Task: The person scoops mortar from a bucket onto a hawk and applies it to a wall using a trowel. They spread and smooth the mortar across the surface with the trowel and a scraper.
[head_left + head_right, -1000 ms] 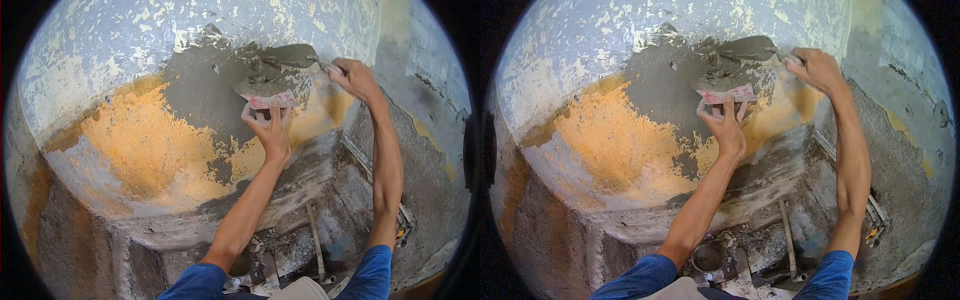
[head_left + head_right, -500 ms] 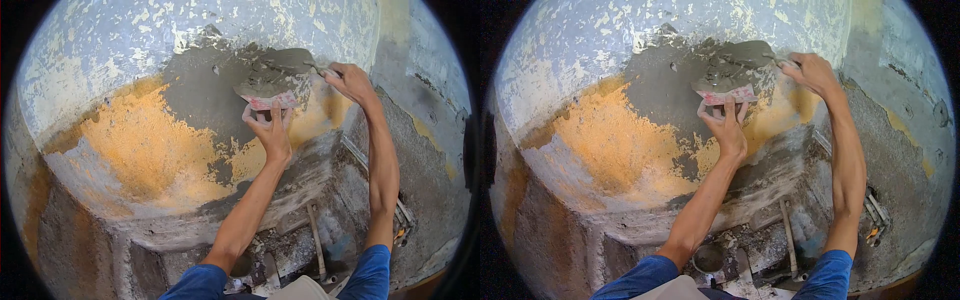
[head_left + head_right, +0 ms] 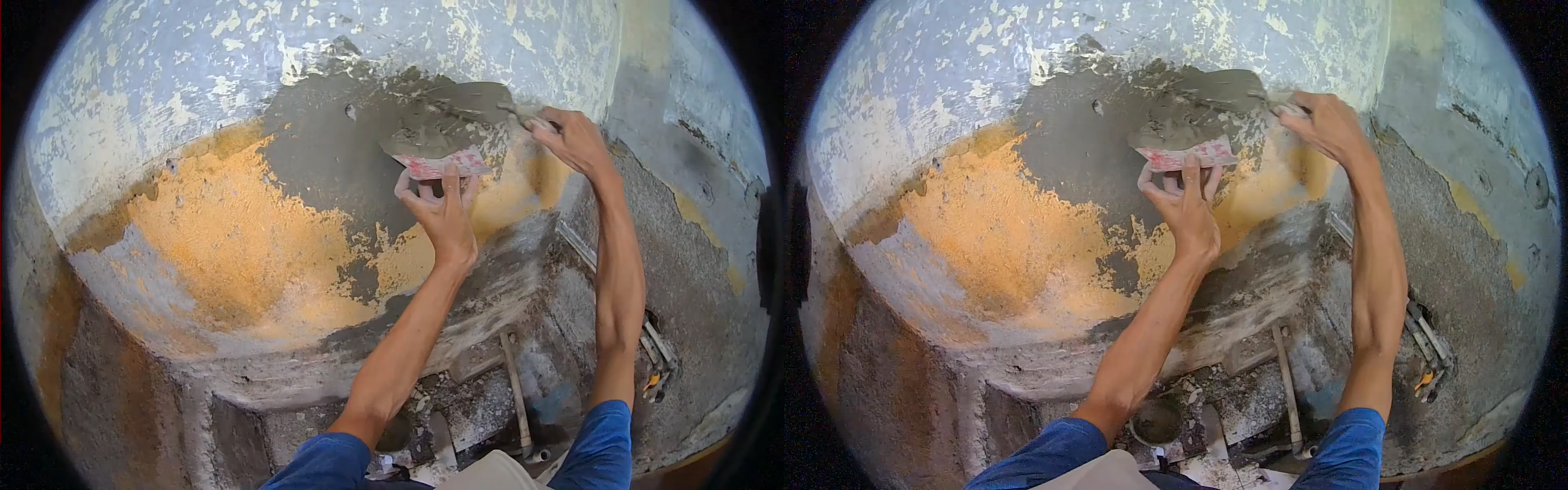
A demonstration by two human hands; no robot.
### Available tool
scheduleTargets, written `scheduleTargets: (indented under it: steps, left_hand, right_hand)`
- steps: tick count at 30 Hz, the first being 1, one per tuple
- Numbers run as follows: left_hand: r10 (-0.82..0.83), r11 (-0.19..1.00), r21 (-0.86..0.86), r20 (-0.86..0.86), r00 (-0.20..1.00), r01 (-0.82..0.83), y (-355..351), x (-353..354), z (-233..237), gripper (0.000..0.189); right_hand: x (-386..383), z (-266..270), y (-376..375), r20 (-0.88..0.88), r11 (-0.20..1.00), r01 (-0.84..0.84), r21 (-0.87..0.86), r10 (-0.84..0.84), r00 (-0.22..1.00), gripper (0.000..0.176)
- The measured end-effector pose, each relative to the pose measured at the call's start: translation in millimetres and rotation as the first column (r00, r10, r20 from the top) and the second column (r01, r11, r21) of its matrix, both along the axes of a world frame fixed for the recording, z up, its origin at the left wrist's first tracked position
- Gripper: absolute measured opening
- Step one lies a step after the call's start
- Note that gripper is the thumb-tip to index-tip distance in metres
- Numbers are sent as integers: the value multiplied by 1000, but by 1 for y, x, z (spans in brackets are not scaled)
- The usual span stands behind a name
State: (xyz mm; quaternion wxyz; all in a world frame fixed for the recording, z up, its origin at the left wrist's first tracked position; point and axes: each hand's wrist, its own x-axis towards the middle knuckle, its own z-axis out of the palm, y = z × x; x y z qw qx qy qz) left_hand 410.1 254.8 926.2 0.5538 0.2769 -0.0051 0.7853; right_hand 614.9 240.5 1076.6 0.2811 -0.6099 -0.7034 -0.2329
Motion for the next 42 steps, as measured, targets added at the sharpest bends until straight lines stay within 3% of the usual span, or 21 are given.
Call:
scheduleTargets:
  steps: [5,7,9,11,12,14,18,20,21,23,30,36,38,42]
  left_hand:
    - [0,1000,-3,-5,1000,0,2,0,-2,60]
    - [-5,1000,4,0,1000,5,-1,0,-1,59]
    - [-4,1000,12,-2,1000,4,-3,1,-2,59]
    - [11,1000,25,14,1000,-11,-1,0,-3,59]
    - [4,1000,20,0,1000,-4,2,-1,-8,59]
    - [2,1000,22,-10,1000,-2,6,-2,-12,59]
    - [-14,1000,20,-8,1000,14,7,-1,-16,60]
    - [-20,999,25,-7,1000,20,6,0,-15,61]
    - [-30,999,24,1,1000,30,5,0,-14,61]
    - [-37,999,26,7,999,36,7,-1,-13,61]
    - [-20,999,36,-10,1000,20,8,0,-15,61]
    - [-23,999,36,-10,1000,24,8,0,-15,61]
    - [-24,999,43,-6,1000,24,8,0,-14,61]
    - [-34,999,22,-7,999,34,6,-2,-14,60]
  right_hand:
    - [-17,-6,-9,-84,999,-3,-44,-1,996,60]
    - [-32,-11,3,101,999,-17,-41,21,995,62]
    - [-18,-20,16,62,997,25,-74,-20,998,63]
    - [5,-28,25,-89,989,-113,93,122,989,52]
    - [6,-28,17,-87,989,-118,94,127,988,52]
    - [3,-28,-6,-198,999,-33,34,39,979,60]
    - [3,-31,2,-222,996,49,-72,-63,973,59]
    - [-1,-43,27,-125,979,-189,77,198,972,58]
    - [-9,-46,33,-127,979,-189,77,198,972,58]
    - [-26,-50,42,83,955,-246,168,235,968,47]
    - [-42,-17,35,34,985,-136,109,133,991,44]
    - [-23,-1,35,82,964,-123,235,107,991,47]
    - [-19,-8,30,-89,973,-98,210,118,989,48]
    - [-22,-24,28,-221,993,-80,84,97,970,49]
